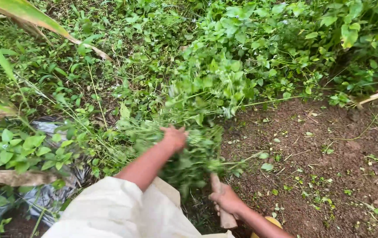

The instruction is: The person uses a sickle to cut and clear dense green weeds and grass in a garden area. They gather the vegetation with one hand while swinging the sickle with the other to sever the stems near the ground, then move to adjacent patches to continue clearing.

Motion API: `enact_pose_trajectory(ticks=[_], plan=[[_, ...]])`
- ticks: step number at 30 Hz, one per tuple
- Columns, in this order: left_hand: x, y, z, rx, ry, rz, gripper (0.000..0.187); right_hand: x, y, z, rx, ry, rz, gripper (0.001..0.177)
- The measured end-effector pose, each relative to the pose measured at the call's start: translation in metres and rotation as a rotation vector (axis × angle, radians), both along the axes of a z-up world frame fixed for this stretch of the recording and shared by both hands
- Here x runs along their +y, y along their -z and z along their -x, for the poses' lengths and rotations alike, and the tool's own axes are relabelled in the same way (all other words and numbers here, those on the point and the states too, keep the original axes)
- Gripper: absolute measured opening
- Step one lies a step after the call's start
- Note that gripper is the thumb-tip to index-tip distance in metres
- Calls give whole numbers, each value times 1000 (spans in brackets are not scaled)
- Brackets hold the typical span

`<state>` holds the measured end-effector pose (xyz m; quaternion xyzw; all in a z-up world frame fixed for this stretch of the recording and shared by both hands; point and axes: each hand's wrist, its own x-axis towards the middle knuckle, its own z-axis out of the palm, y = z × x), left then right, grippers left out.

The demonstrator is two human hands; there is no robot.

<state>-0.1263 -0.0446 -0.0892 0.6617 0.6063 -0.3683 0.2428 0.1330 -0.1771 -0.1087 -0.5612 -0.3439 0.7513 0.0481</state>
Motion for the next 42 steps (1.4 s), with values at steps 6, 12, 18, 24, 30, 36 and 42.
enact_pose_trajectory(ticks=[6,12,18,24,30,36,42], plan=[[-11,21,91,274,92,153,74,13,4,-6,-397,-510,-189,48],[3,10,67,265,124,225,71,-4,10,-32,-470,-189,-239,40],[15,-12,51,322,184,209,70,-13,25,-49,-317,428,-317,14],[22,-30,32,300,186,246,70,-58,75,-47,-309,-483,-233,65],[28,-31,16,343,256,258,86,-47,25,-71,-310,-92,-179,39],[45,-15,-9,415,163,97,113,-28,-4,-113,-246,508,-206,15],[45,5,-52,132,139,-624,85,-14,24,-152,-104,907,-387,26]])
